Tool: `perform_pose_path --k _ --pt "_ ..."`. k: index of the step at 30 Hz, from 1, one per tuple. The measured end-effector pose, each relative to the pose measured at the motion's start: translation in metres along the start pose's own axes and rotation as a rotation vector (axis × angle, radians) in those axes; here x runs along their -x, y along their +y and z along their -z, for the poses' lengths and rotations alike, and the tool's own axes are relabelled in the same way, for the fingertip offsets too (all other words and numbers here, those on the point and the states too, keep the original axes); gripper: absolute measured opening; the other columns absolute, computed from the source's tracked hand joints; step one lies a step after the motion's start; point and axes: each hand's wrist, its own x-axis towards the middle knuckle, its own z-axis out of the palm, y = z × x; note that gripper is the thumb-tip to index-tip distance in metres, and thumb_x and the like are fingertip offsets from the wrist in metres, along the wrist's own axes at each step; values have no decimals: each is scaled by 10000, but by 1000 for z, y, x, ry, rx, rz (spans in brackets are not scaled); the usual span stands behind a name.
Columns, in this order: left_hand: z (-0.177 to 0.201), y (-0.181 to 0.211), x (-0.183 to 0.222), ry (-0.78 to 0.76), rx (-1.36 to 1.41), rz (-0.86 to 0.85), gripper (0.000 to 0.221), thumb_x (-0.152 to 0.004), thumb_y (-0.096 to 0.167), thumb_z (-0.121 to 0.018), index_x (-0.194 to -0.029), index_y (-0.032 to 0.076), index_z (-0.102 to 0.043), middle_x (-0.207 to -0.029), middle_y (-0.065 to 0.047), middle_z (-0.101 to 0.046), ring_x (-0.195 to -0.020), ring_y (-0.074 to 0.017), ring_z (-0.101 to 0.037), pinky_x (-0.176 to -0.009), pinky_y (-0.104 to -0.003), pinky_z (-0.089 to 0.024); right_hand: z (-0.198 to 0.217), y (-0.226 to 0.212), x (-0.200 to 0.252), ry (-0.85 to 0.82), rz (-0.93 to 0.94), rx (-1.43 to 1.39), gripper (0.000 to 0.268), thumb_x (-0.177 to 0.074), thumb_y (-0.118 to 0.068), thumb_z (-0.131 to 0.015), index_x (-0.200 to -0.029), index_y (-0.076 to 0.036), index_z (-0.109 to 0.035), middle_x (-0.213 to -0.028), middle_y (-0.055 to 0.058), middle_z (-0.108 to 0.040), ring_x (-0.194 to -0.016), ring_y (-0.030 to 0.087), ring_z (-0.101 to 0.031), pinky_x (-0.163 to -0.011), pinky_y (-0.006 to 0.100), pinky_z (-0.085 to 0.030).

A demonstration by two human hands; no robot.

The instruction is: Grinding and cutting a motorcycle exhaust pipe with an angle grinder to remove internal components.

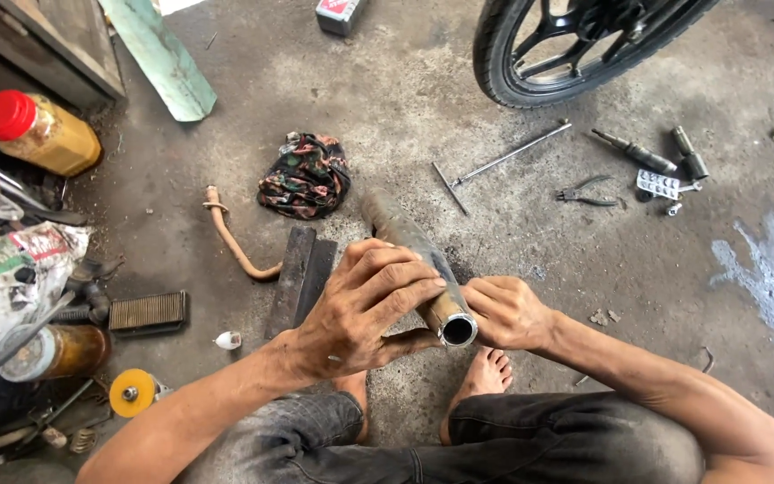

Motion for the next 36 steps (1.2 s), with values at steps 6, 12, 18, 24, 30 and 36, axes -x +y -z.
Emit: perform_pose_path --k 6,12,18,24,30,36 --pt "-1 2 2 -33 -11 -2 465 -862 338 -827 -1192 35 -703 -1146 -124 -712 -1065 -327 -691 -989 -491 -502 7 3 -5 16 11 6 322 -960 -30 -428 -645 -45 -491 -629 94 -404 -498 265 -464 -443 323 -402" --pt "6 0 3 -5 -38 -24 427 -842 306 -841 -1146 31 -723 -1106 -122 -722 -1019 -329 -705 -953 -491 -524 16 9 -12 -20 19 30 351 -1010 -108 -390 -691 -56 -525 -692 104 -490 -548 256 -516 -454 321 -416" --pt "16 -1 7 -215 -78 -3 501 -947 325 -802 -1288 22 -596 -1261 -119 -651 -1190 -304 -618 -1062 -520 -463 18 10 -9 -191 9 54 231 -1075 -46 -434 -885 -9 -560 -890 109 -581 -654 213 -518 -532 327 -435" --pt "15 2 1 12 -32 -24 472 -868 290 -819 -1238 26 -691 -1129 -151 -718 -1008 -344 -706 -940 -513 -535 4 14 -13 -47 -30 -10 324 -1035 -128 -380 -824 -56 -615 -745 80 -537 -581 232 -534 -486 310 -463" --pt "24 -3 4 15 -57 5 454 -872 279 -817 -1211 2 -697 -1129 -159 -720 -1016 -353 -712 -943 -519 -535 13 23 -32 -33 -146 -72 240 -1041 -103 -450 -922 -34 -646 -718 83 -531 -589 261 -560 -492 337 -494" --pt "23 -7 1 59 -49 -6 359 -892 259 -794 -1138 10 -714 -1091 -144 -726 -973 -334 -712 -915 -507 -540 27 29 -49 -110 -222 -76 148 -1022 -113 -540 -988 -30 -658 -874 121 -653 -718 296 -650 -571 376 -562"
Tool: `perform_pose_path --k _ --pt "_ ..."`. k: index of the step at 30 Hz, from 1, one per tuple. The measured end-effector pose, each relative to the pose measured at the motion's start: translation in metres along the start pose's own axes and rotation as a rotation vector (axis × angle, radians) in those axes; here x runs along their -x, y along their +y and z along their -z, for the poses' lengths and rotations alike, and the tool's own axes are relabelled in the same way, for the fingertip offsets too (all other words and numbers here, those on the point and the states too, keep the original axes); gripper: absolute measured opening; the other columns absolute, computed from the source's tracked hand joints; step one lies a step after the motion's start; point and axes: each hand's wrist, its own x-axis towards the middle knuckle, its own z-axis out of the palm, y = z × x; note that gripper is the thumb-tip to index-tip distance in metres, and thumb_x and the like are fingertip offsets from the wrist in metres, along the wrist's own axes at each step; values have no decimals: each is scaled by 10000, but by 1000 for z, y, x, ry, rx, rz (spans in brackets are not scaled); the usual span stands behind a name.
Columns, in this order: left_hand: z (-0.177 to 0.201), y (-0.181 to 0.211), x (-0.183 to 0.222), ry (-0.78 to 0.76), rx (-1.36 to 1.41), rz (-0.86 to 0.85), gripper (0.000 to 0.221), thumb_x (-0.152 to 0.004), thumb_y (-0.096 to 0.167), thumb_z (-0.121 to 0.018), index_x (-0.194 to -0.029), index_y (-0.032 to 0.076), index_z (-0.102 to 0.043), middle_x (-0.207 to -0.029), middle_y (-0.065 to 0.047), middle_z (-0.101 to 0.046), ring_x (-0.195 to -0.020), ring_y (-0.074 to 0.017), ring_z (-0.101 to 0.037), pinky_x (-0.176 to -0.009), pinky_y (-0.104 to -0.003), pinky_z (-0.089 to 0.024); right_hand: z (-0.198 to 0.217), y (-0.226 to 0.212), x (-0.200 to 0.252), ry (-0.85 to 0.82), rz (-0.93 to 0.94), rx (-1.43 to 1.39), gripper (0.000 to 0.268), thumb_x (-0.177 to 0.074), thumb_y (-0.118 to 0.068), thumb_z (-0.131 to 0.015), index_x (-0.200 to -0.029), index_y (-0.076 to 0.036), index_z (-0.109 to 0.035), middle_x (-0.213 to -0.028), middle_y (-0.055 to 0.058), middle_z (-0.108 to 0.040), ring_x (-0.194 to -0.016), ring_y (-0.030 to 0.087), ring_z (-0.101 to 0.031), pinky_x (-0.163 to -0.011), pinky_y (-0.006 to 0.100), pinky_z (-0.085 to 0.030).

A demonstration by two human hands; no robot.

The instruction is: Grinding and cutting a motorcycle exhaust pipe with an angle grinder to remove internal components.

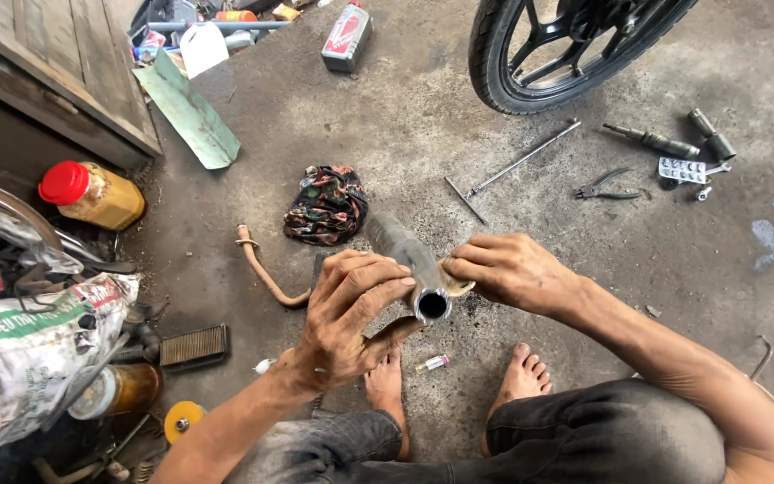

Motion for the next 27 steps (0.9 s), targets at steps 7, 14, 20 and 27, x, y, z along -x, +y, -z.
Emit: perform_pose_path --k 7,14,20,27 --pt "-2 9 -1 -73 42 -39 337 -896 306 -785 -1106 47 -736 -1077 -110 -745 -973 -304 -719 -952 -491 -523 8 0 -4 -66 43 -45 132 -1004 -41 -549 -1007 -25 -680 -921 146 -702 -773 289 -696 -642 369 -600" --pt "-16 22 -1 -138 95 -59 374 -916 317 -767 -1156 34 -719 -1093 -121 -739 -965 -302 -719 -958 -500 -512 24 1 -2 -154 107 14 137 -1022 -73 -555 -1040 -37 -686 -945 129 -718 -835 263 -729 -722 354 -616" --pt "-30 26 -2 -162 95 -104 365 -868 263 -810 -1137 32 -720 -1079 -120 -734 -953 -289 -715 -949 -503 -512 22 6 8 -169 114 42 239 -1075 -141 -480 -1176 -40 -671 -1038 136 -716 -880 276 -724 -777 388 -620" --pt "-35 30 -3 -200 118 -106 330 -867 226 -805 -1119 31 -721 -1062 -118 -737 -938 -286 -721 -946 -501 -518 16 9 19 -203 95 77 249 -1063 -116 -488 -1215 -47 -673 -1102 131 -734 -893 241 -729 -796 351 -623"
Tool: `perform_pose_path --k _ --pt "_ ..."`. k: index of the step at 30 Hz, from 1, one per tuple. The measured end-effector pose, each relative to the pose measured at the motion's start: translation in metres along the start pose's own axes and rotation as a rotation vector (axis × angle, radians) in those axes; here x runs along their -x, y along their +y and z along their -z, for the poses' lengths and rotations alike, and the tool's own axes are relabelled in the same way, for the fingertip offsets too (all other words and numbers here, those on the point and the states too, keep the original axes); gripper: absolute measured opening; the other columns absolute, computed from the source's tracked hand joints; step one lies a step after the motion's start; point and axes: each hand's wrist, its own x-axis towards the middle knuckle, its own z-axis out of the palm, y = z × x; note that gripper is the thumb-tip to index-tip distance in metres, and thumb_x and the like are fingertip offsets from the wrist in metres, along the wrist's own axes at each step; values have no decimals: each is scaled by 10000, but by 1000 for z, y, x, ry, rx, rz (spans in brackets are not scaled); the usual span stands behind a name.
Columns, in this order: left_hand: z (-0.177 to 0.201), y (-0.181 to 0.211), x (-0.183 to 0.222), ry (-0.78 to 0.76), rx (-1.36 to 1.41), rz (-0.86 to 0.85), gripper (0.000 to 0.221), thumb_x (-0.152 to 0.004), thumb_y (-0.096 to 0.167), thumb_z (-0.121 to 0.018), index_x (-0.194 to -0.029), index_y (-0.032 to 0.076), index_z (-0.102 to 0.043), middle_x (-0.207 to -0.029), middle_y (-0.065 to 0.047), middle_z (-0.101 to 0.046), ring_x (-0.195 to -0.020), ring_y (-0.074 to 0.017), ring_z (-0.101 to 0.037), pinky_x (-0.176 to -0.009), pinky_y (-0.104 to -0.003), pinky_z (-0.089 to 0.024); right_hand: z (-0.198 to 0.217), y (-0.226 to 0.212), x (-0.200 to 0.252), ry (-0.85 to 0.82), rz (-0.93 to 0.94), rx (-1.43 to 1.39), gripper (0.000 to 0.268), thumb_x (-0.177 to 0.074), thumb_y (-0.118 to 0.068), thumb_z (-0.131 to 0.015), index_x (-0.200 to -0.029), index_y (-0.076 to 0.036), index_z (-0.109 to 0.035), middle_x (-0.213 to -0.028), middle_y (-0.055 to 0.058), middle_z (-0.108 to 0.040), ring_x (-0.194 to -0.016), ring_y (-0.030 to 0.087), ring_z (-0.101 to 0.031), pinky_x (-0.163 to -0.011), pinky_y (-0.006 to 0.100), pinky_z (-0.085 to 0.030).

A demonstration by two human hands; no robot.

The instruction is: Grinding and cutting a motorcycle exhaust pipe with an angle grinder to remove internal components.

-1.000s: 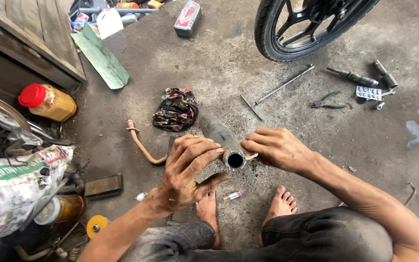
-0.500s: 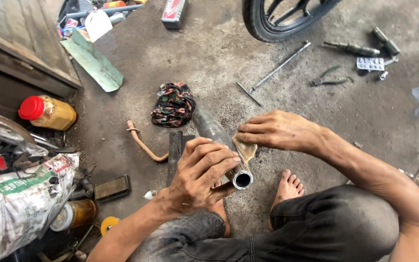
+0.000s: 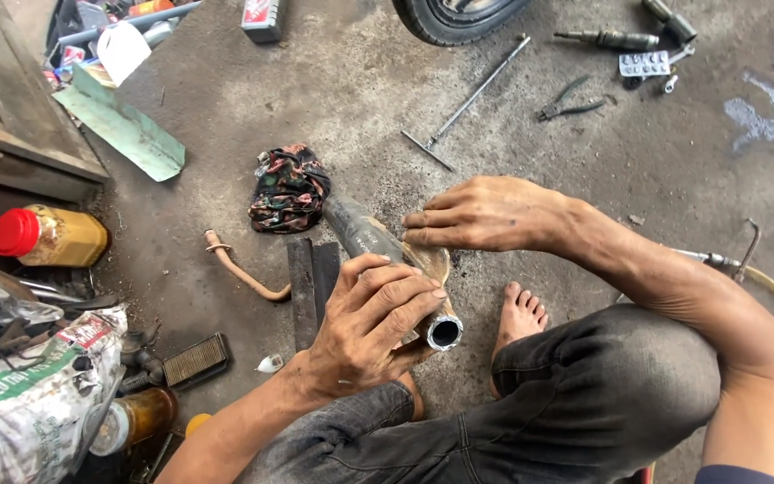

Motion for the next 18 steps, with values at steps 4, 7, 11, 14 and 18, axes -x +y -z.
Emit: perform_pose_path --k 4,7,11,14,18 --pt "-3 -1 4 -25 27 17 336 -895 275 -776 -1136 45 -728 -1080 -114 -738 -960 -283 -716 -962 -505 -510 -2 1 0 -7 12 30 259 -1065 -113 -474 -1219 -63 -676 -1090 116 -738 -889 223 -727 -799 337 -621" --pt "4 -2 3 -117 43 0 348 -969 313 -700 -1159 21 -694 -1124 -135 -728 -1016 -291 -696 -982 -501 -490 -9 4 7 -44 64 43 335 -971 -60 -582 -1302 -41 -629 -1203 148 -700 -1010 253 -699 -854 349 -606" --pt "7 -6 7 -205 58 -11 386 -992 280 -755 -1235 10 -624 -1214 -144 -695 -1115 -305 -665 -1018 -493 -464 -7 10 13 -146 66 -23 400 -1005 -99 -549 -1397 -16 -556 -1403 221 -618 -1202 332 -651 -991 418 -551" --pt "9 -9 9 -208 74 -17 423 -1001 313 -753 -1279 31 -603 -1262 -130 -671 -1142 -293 -656 -1027 -488 -474 -9 12 17 -150 68 -38 394 -1041 -128 -493 -1417 -20 -546 -1420 200 -610 -1225 326 -643 -1016 423 -536" --pt "17 -10 9 -203 67 -35 558 -988 487 -673 -1309 40 -582 -1272 -127 -662 -1165 -297 -652 -1029 -493 -483 -2 12 13 -172 33 -95 389 -1074 -170 -418 -1405 -8 -545 -1405 222 -610 -1233 330 -641 -1042 434 -511"
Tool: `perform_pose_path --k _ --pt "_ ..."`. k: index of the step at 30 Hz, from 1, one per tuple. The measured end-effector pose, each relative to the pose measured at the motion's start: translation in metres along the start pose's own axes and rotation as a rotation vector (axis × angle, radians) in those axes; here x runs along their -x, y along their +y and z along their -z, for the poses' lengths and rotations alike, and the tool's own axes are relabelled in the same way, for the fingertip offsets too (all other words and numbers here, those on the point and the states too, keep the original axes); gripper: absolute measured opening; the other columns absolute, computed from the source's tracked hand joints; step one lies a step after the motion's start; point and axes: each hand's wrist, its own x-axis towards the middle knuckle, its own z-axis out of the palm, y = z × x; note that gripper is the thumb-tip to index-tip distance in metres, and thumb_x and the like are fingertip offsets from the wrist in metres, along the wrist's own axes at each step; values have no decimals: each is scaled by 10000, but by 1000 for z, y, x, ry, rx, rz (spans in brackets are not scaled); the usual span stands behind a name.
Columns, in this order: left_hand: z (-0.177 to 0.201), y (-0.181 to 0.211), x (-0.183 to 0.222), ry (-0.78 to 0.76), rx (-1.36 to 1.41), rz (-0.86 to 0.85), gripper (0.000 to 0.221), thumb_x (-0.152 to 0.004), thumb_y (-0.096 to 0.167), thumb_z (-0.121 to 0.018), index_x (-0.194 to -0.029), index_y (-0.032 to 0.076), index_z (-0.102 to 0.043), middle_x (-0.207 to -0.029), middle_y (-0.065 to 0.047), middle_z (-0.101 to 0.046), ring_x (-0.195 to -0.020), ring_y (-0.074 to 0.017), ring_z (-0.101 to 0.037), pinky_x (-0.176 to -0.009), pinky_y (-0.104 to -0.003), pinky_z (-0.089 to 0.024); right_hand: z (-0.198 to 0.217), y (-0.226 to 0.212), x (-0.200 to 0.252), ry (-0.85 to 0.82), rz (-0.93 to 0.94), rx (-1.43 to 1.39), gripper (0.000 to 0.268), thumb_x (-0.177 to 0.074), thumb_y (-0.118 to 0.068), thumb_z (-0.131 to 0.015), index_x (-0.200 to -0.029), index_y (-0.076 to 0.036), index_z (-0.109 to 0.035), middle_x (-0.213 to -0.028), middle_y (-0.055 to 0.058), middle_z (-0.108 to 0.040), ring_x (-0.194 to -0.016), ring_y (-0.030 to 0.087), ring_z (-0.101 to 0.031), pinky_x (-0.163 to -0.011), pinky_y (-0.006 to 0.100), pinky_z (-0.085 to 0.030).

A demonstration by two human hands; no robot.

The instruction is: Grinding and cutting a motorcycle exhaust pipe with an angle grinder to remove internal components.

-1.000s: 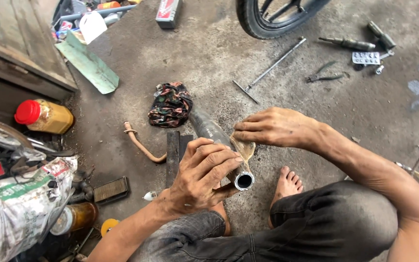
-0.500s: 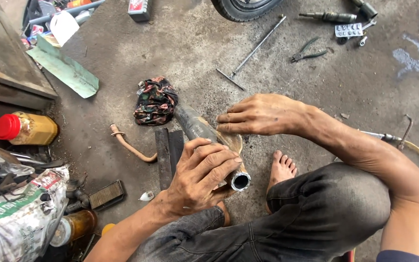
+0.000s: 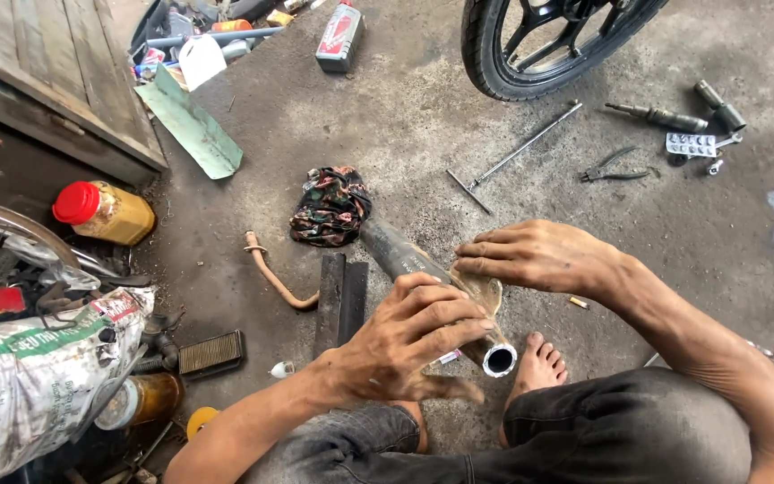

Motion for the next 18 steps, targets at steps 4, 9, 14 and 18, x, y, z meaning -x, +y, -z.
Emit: perform_pose_path --k 4,9,14,18 --pt "-1 -4 12 60 -12 17 668 -937 618 -613 -1300 58 -589 -1272 -127 -674 -1163 -266 -649 -1060 -504 -483 -1 1 3 12 -30 -30 402 -1072 -168 -417 -1423 -15 -540 -1429 202 -608 -1262 318 -637 -1059 430 -506" --pt "-18 -36 49 356 45 66 551 -1006 584 -524 -1184 95 -706 -1108 -104 -732 -1033 -260 -689 -975 -460 -481 20 -15 -14 105 -106 11 337 -1015 -104 -521 -1323 -45 -645 -1179 167 -734 -977 313 -740 -856 437 -618" --pt "18 -36 53 547 121 321 315 -1067 167 -404 -1052 67 -702 -920 -84 -748 -890 -244 -717 -915 -385 -524 17 -15 -14 153 -252 30 467 -833 16 -687 -1289 -89 -690 -1156 141 -777 -1008 314 -763 -890 434 -612" --pt "30 -39 58 685 40 407 211 -1040 124 -508 -1158 -7 -624 -997 -163 -715 -936 -290 -693 -983 -445 -528 -4 1 7 185 -311 43 517 -799 14 -720 -1299 -115 -685 -1149 118 -779 -1016 291 -764 -878 411 -624"
